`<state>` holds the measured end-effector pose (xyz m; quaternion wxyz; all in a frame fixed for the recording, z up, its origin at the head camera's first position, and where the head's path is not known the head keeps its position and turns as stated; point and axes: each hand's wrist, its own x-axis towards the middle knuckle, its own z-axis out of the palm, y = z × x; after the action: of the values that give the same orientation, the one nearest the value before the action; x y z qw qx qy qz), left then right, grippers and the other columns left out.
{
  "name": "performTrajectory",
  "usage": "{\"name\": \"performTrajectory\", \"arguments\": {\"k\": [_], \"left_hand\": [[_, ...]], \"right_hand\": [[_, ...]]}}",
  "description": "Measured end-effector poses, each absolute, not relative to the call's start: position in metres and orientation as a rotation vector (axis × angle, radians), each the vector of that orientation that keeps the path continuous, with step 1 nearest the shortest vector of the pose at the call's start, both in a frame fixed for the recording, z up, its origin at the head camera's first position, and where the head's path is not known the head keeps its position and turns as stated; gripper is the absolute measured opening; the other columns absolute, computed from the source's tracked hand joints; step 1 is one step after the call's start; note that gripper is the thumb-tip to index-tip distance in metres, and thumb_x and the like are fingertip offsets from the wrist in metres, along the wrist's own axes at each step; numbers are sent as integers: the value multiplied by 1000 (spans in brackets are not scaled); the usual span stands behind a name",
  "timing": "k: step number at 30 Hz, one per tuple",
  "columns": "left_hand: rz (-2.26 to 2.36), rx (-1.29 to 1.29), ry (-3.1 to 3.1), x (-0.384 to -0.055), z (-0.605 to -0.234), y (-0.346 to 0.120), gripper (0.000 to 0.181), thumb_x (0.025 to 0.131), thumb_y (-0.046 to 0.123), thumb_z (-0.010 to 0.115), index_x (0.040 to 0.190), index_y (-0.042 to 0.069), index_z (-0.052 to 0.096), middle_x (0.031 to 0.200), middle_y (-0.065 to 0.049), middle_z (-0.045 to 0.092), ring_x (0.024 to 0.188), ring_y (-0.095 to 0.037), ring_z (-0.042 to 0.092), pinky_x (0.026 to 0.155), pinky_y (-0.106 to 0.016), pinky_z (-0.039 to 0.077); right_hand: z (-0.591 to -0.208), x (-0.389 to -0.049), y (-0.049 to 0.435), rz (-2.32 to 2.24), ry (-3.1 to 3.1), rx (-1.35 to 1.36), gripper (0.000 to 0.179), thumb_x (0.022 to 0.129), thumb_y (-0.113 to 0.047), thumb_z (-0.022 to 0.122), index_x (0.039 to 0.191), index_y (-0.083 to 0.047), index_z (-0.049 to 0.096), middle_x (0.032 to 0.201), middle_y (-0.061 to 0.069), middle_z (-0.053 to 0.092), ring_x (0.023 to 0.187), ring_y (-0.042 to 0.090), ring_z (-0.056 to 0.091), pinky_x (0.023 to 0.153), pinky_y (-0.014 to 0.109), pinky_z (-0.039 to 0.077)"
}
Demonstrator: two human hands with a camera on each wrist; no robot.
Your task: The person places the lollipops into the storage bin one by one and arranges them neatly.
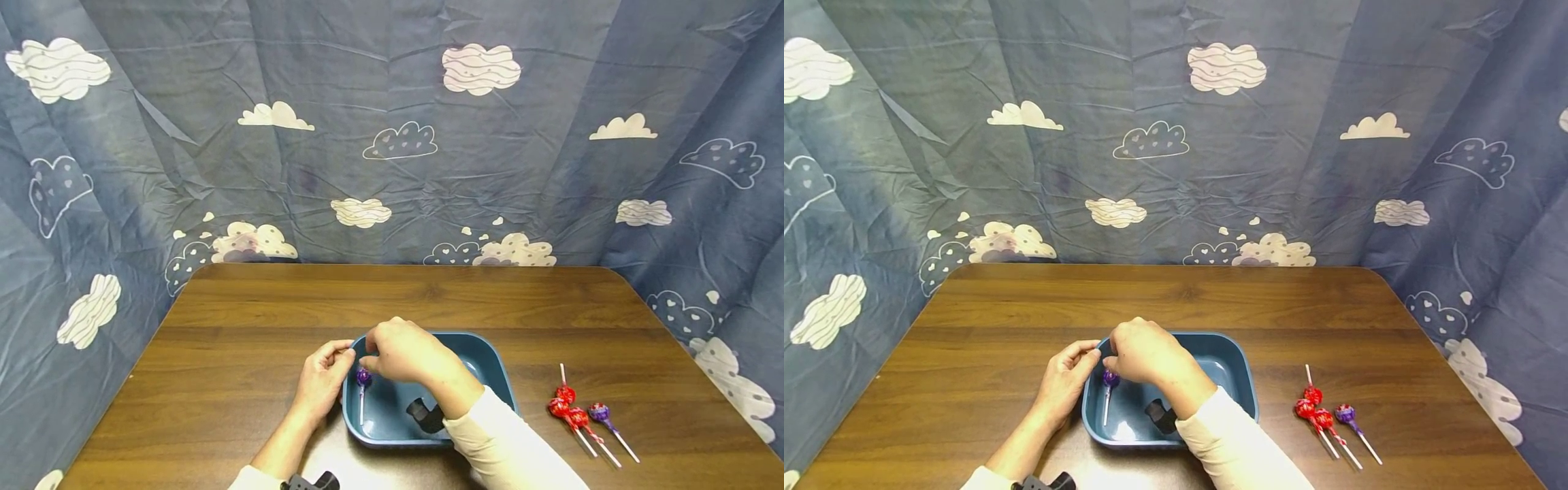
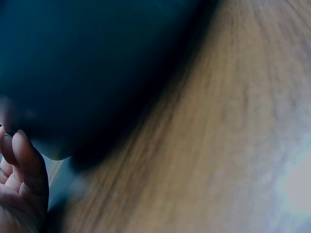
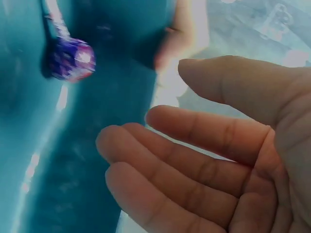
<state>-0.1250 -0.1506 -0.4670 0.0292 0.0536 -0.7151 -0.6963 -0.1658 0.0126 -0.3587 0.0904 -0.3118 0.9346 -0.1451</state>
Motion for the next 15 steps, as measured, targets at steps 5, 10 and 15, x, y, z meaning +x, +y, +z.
{"name": "performTrajectory", "arguments": {"k": [5, 10, 15], "left_hand": [[-2144, 149, -2204, -127, -468, -148, 22, 97, 12, 65, 115, 1, 71, 84, -13, 68, 48, -7, 49, 40, -22, 40], [-2130, 164, -2191, -127, -469, -148, 22, 96, 11, 65, 114, 1, 71, 86, -16, 68, 50, -7, 50, 40, -22, 40], [-2121, 179, -2195, -125, -467, -150, 22, 96, 12, 66, 115, 2, 72, 88, -16, 69, 54, -8, 52, 41, -24, 41]], "right_hand": [[-342, -159, 38, -529, 2835, -918, 15, 92, -28, 75, 85, -15, 75, 71, -8, 66, 63, 7, 56, 61, 29, 47], [-337, -149, 72, -651, 2943, -869, 11, 93, -25, 73, 88, -15, 75, 71, -11, 67, 63, 1, 56, 62, 26, 49], [-340, -137, 106, -767, 3120, -823, 5, 92, -19, 74, 87, -19, 76, 72, -14, 67, 63, -2, 55, 61, 23, 49]]}}
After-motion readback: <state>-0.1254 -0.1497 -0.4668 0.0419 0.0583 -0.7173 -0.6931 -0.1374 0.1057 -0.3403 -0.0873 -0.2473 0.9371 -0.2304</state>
